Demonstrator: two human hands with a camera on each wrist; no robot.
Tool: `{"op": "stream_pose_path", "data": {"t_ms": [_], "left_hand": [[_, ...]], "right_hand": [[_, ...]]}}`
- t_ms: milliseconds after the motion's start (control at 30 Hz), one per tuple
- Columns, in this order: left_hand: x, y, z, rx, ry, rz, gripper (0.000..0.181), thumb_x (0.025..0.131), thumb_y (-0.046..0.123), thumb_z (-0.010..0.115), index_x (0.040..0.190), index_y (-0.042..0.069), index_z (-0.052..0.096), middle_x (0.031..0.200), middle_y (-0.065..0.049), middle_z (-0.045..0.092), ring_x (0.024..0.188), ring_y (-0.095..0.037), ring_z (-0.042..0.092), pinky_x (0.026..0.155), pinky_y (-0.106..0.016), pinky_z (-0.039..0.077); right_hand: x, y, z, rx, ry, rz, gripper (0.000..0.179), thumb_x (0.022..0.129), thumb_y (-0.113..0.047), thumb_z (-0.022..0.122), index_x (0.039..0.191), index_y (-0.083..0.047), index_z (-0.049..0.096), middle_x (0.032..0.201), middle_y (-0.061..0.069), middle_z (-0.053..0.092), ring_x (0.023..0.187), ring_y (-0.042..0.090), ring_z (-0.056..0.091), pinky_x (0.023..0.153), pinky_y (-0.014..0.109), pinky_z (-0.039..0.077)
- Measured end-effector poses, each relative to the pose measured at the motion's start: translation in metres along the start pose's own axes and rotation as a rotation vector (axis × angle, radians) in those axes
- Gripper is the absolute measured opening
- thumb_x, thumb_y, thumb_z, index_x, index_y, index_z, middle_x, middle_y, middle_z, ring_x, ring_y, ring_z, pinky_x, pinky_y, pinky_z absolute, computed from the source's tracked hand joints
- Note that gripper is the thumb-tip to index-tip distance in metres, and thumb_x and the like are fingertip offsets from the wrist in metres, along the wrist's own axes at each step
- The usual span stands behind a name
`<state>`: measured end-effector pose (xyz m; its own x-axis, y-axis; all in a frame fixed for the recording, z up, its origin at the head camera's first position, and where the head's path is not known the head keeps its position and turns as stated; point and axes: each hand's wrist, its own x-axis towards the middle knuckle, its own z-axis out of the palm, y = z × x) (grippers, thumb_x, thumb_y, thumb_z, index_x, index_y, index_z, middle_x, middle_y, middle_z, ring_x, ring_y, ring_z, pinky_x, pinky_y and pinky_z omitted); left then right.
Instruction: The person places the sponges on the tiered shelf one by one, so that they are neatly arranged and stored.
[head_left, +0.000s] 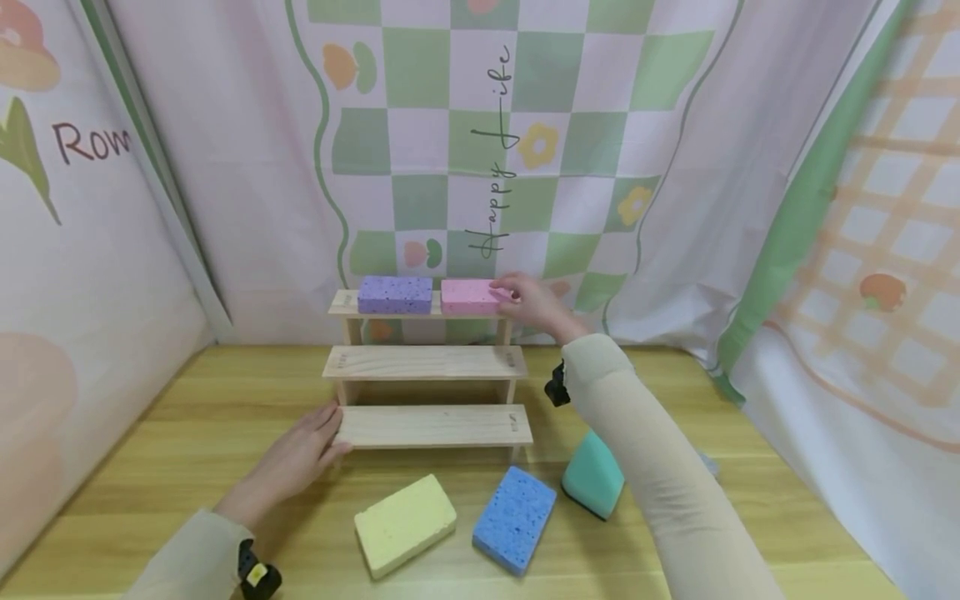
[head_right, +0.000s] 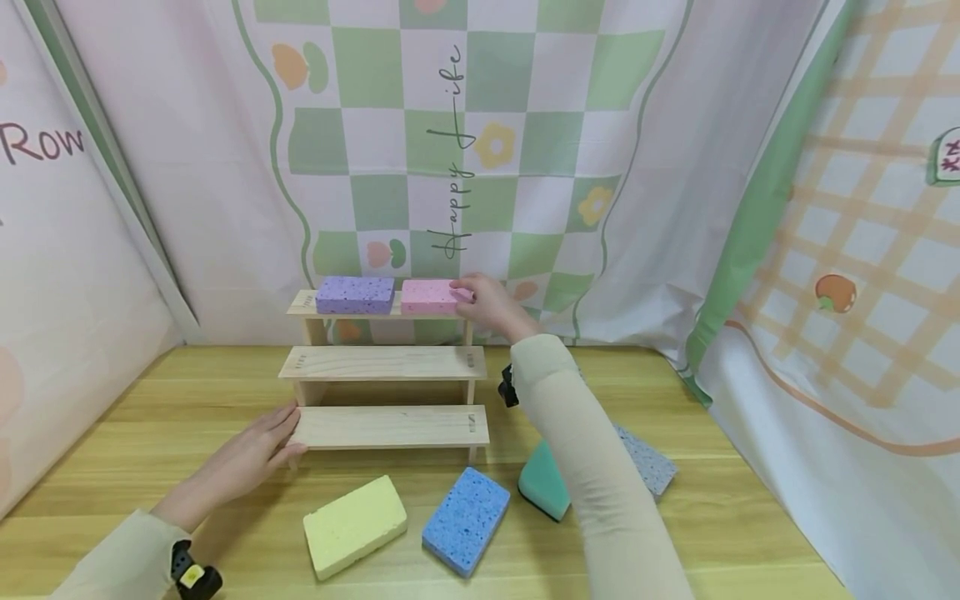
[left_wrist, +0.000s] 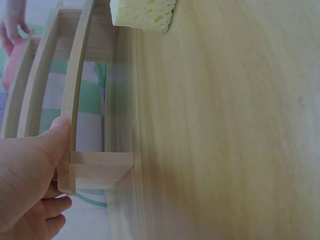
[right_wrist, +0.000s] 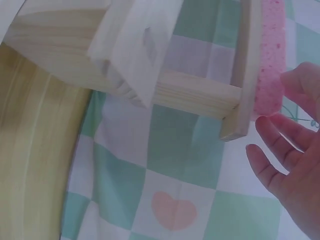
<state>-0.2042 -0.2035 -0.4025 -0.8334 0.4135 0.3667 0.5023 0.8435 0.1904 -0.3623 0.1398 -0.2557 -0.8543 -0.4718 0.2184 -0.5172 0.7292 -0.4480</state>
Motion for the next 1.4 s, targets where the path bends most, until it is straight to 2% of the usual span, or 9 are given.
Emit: {"op": "stream_pose_path", "data": {"t_ms": [200, 367, 600, 800, 1100, 1400], "left_hand": [[0.0, -0.001, 0.001, -0.002, 0.009, 0.0, 0.055, 0.089, 0.021, 0.063, 0.123, -0.019, 0.045, 0.129, -0.035, 0.04, 0.118, -0.046, 0.04, 0.097, -0.053, 0.034], [0.0, -0.001, 0.001, 0.001, 0.004, -0.003, 0.056, 0.089, 0.021, 0.062, 0.123, -0.018, 0.045, 0.129, -0.035, 0.04, 0.119, -0.046, 0.04, 0.098, -0.053, 0.034], [0.001, -0.001, 0.0, 0.001, 0.015, 0.001, 0.056, 0.088, 0.021, 0.063, 0.123, -0.019, 0.045, 0.129, -0.035, 0.04, 0.118, -0.046, 0.04, 0.097, -0.053, 0.035], [0.0, -0.001, 0.0, 0.001, 0.004, -0.001, 0.056, 0.089, 0.022, 0.062, 0.124, -0.018, 0.045, 0.129, -0.035, 0.04, 0.119, -0.046, 0.04, 0.097, -0.053, 0.034], [0.0, 0.0, 0.0, 0.0, 0.032, 0.023, 0.055, 0.088, 0.021, 0.063, 0.121, -0.02, 0.046, 0.126, -0.037, 0.042, 0.117, -0.047, 0.042, 0.096, -0.054, 0.036], [0.0, 0.001, -0.001, -0.007, 0.018, 0.008, 0.055, 0.089, 0.021, 0.062, 0.122, -0.02, 0.045, 0.127, -0.036, 0.041, 0.117, -0.047, 0.041, 0.096, -0.053, 0.035]], "right_hand": [[-0.006, -0.002, -0.009, -0.016, 0.032, -0.033, 0.04, 0.091, -0.019, 0.058, 0.129, -0.005, 0.052, 0.135, 0.015, 0.044, 0.112, 0.033, 0.047, 0.093, 0.048, 0.039], [-0.015, -0.005, -0.019, 0.013, 0.044, -0.061, 0.042, 0.091, -0.016, 0.059, 0.13, -0.005, 0.051, 0.136, 0.012, 0.044, 0.108, 0.033, 0.048, 0.089, 0.048, 0.041], [-0.036, -0.006, -0.032, 0.036, 0.068, -0.141, 0.043, 0.09, -0.011, 0.059, 0.132, -0.006, 0.049, 0.133, 0.011, 0.046, 0.102, 0.026, 0.049, 0.081, 0.043, 0.046], [-0.055, -0.002, -0.037, 0.045, 0.086, -0.207, 0.045, 0.087, -0.006, 0.063, 0.13, -0.002, 0.05, 0.129, 0.016, 0.049, 0.1, 0.03, 0.051, 0.083, 0.047, 0.046], [-0.086, 0.009, -0.037, 0.076, 0.063, -0.216, 0.046, 0.086, -0.003, 0.063, 0.13, -0.003, 0.05, 0.133, 0.015, 0.046, 0.1, 0.027, 0.049, 0.081, 0.049, 0.045], [-0.115, 0.022, -0.031, 0.067, 0.036, -0.186, 0.046, 0.087, -0.009, 0.064, 0.13, -0.002, 0.049, 0.128, 0.016, 0.049, 0.104, 0.029, 0.049, 0.085, 0.049, 0.045]]}}
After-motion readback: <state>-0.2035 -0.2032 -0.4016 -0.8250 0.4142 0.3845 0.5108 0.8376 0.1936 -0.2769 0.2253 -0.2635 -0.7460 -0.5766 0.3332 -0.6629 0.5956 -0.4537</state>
